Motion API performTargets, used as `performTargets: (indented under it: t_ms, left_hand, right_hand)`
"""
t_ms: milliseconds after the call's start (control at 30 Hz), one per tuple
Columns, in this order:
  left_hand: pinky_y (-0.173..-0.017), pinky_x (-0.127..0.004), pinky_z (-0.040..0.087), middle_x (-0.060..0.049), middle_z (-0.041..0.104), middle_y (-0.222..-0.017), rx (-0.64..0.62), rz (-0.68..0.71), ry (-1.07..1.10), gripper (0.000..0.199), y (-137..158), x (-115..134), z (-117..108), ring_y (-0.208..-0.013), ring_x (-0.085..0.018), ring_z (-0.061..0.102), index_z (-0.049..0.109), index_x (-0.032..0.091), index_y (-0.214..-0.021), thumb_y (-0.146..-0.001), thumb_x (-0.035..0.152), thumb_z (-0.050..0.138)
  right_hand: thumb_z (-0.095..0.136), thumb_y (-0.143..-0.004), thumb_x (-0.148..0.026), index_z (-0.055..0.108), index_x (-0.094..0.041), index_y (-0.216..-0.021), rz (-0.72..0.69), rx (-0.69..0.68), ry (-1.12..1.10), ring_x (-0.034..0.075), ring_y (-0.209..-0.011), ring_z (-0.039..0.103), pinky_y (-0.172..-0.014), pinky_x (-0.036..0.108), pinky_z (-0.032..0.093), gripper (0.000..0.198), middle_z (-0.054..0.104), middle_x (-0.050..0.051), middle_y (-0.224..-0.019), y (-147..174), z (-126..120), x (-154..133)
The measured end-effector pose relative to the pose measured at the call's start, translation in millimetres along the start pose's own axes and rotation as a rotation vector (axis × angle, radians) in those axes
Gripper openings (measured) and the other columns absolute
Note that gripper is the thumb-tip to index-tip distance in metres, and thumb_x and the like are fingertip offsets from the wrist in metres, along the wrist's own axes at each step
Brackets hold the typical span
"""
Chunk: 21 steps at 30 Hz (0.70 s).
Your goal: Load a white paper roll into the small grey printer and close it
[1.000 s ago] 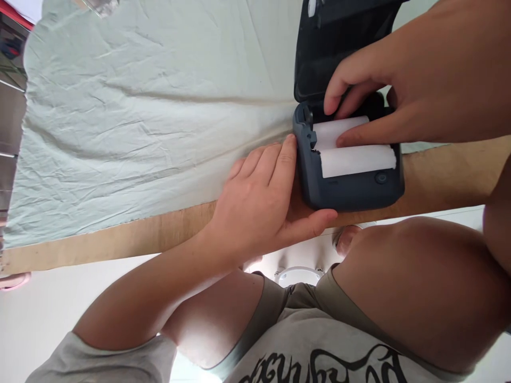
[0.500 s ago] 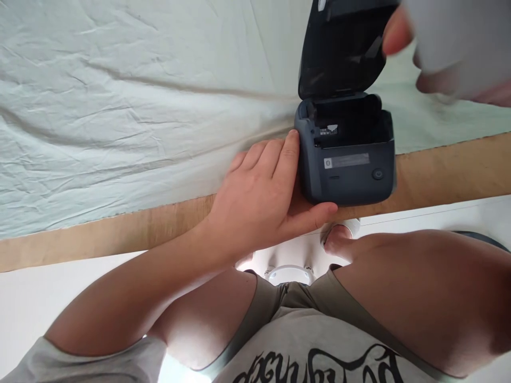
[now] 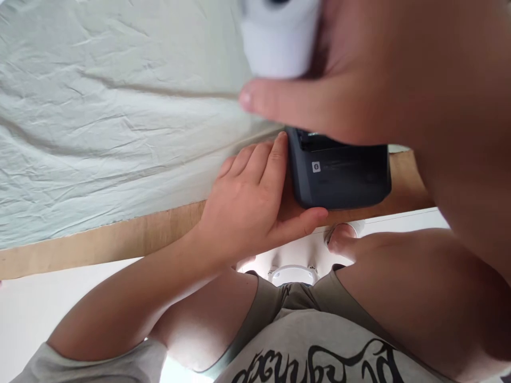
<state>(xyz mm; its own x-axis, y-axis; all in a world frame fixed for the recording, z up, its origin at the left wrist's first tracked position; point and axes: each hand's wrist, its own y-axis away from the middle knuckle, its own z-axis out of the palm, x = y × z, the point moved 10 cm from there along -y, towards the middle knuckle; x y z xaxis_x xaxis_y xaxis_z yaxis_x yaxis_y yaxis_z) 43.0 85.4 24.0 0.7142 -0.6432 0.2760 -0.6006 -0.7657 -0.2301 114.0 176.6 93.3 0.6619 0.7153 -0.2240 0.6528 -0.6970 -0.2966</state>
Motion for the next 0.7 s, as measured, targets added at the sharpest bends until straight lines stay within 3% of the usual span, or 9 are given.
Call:
performTargets:
  t_ms: [67, 133, 267, 467, 700]
  left_hand:
    - [-0.107, -0.056, 0.052, -0.031, 0.067, -0.144, 0.012, -0.006, -0.005, 0.104, 0, 0, -1, -0.133, -0.044, 0.064, 0.052, -0.007, -0.15, -0.104, 0.083, 0.028]
    - [-0.106, -0.057, 0.053, -0.031, 0.068, -0.141, 0.026, -0.007, -0.005, 0.101, 0, 1, -3, -0.132, -0.044, 0.064, 0.053, -0.006, -0.147, -0.104, 0.082, 0.028]
    - [-0.1, -0.055, 0.055, -0.03, 0.07, -0.134, 0.026, 0.011, -0.003, 0.099, -1, 3, -3, -0.126, -0.043, 0.066, 0.055, -0.006, -0.144, -0.105, 0.081, 0.029]
    - [-0.09, -0.052, 0.056, -0.026, 0.072, -0.119, 0.029, 0.02, -0.014, 0.094, -2, 3, -4, -0.112, -0.042, 0.07, 0.062, -0.004, -0.133, -0.106, 0.079, 0.029]
    - [-0.091, -0.052, 0.055, -0.025, 0.071, -0.122, 0.008, 0.005, -0.021, 0.092, -1, 2, -2, -0.115, -0.04, 0.068, 0.059, 0.0, -0.137, -0.106, 0.08, 0.026]
  right_hand:
    - [0.024, -0.089, -0.053, 0.055, -0.009, -0.139, 0.129, -0.131, 0.037, 0.016, -0.139, 0.052, -0.122, 0.034, 0.047, 0.074, 0.053, -0.002, -0.129, -5, 12, -3]
    - [0.05, -0.09, -0.051, 0.055, -0.019, -0.138, 0.225, -0.251, 0.084, 0.016, -0.132, 0.055, -0.128, 0.043, 0.046, 0.058, 0.058, -0.003, -0.119, -7, 23, -3]
    - [0.05, -0.094, -0.038, 0.053, -0.027, -0.142, 0.319, -0.351, 0.144, 0.018, -0.129, 0.058, -0.12, 0.044, 0.051, 0.049, 0.058, 0.001, -0.108, -5, 33, -1]
    - [0.049, -0.097, -0.041, 0.066, -0.029, -0.126, 0.351, -0.424, 0.181, 0.02, -0.114, 0.063, -0.103, 0.043, 0.056, 0.036, 0.05, 0.004, -0.081, -2, 43, -3]
    - [0.044, -0.098, -0.033, 0.063, -0.027, -0.13, 0.262, -0.425, 0.213, 0.021, -0.112, 0.062, -0.104, 0.043, 0.053, 0.037, 0.056, 0.004, -0.097, -6, 44, -10]
